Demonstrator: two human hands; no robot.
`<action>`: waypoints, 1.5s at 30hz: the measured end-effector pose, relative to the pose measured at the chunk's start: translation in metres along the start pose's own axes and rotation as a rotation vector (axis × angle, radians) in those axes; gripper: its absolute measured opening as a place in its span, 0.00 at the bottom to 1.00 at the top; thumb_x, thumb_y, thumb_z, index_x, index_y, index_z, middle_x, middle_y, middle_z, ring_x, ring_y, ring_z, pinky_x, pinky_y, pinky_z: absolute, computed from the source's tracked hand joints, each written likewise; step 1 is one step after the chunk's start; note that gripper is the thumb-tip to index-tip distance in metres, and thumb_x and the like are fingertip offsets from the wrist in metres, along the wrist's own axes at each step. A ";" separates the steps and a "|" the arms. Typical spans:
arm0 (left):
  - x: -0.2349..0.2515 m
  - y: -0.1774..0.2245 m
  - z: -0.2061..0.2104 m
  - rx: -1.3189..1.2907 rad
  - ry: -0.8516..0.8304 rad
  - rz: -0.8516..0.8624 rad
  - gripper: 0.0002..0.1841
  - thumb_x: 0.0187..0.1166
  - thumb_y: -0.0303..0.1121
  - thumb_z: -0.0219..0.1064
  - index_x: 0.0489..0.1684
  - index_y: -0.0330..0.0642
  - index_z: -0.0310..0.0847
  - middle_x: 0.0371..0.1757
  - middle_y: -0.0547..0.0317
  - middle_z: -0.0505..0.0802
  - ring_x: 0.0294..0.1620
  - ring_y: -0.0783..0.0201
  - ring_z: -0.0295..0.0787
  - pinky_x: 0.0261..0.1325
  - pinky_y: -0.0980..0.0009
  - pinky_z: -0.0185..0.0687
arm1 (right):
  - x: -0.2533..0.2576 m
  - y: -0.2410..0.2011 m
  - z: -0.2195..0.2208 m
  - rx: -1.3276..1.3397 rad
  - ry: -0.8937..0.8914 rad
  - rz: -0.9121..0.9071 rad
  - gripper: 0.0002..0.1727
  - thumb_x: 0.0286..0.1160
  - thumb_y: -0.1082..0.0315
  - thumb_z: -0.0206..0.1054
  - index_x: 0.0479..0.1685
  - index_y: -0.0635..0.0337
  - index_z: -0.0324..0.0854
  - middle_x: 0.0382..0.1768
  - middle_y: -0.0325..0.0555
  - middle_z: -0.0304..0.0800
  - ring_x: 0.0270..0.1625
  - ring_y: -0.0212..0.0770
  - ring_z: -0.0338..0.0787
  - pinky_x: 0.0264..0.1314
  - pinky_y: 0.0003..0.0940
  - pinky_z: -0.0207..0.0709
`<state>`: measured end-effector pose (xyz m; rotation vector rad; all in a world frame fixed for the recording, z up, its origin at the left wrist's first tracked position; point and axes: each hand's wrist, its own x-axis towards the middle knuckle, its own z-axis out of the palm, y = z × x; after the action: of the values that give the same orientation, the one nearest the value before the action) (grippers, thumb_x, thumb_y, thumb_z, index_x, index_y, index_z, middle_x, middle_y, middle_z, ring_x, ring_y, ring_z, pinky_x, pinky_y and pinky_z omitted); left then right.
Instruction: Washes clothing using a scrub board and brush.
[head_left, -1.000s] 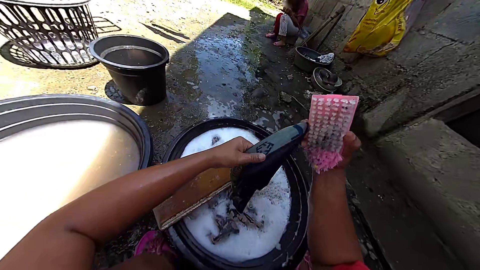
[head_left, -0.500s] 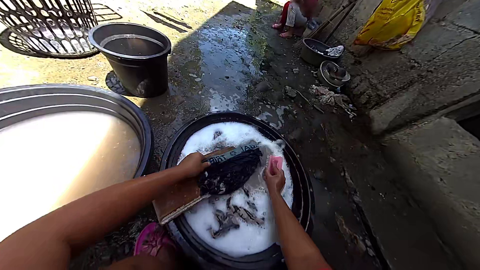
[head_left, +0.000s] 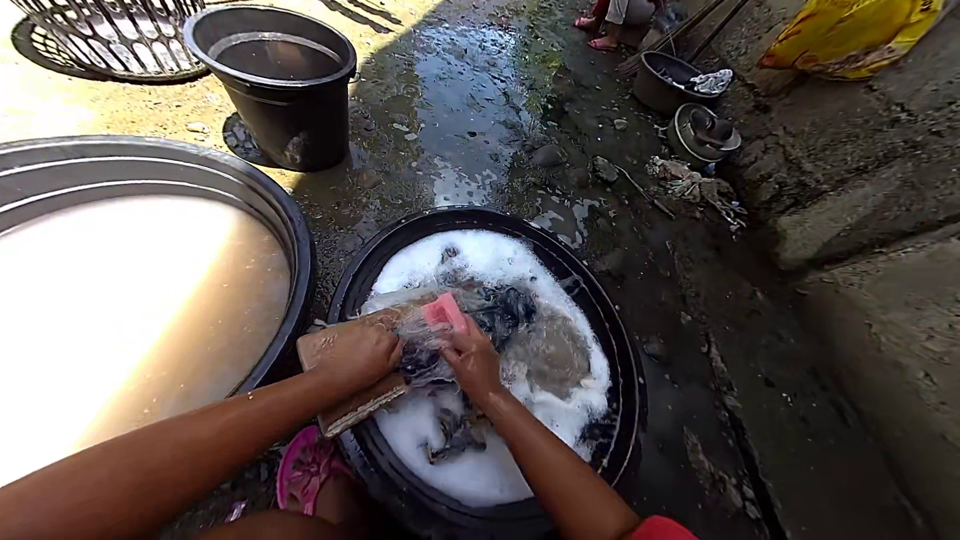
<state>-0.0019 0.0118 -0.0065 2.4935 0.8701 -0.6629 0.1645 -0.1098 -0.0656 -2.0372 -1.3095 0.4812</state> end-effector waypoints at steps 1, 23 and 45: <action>-0.001 0.000 -0.001 0.010 -0.008 -0.008 0.28 0.96 0.42 0.41 0.52 0.23 0.81 0.56 0.25 0.89 0.67 0.30 0.84 0.65 0.36 0.75 | 0.016 0.020 -0.012 -0.075 -0.011 0.151 0.17 0.78 0.61 0.70 0.59 0.59 0.92 0.72 0.68 0.82 0.69 0.66 0.85 0.69 0.62 0.77; 0.000 0.006 -0.005 0.057 -0.075 -0.042 0.27 0.96 0.41 0.41 0.53 0.24 0.80 0.59 0.26 0.88 0.69 0.30 0.83 0.65 0.36 0.74 | 0.037 0.024 -0.016 -0.100 -0.123 0.231 0.21 0.80 0.55 0.69 0.64 0.56 0.90 0.72 0.63 0.83 0.68 0.62 0.87 0.68 0.61 0.78; 0.034 0.088 -0.107 -0.939 0.248 0.595 0.22 0.94 0.35 0.52 0.24 0.34 0.78 0.21 0.63 0.77 0.23 0.75 0.70 0.31 0.76 0.68 | 0.026 0.000 -0.147 1.415 -0.163 -0.113 0.54 0.48 0.45 0.88 0.84 0.39 0.66 0.54 0.41 0.96 0.45 0.40 0.98 0.39 0.37 0.94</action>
<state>0.1110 0.0202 0.0802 1.8011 0.3268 0.2368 0.2663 -0.1352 0.0400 -0.7375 -0.7143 1.1135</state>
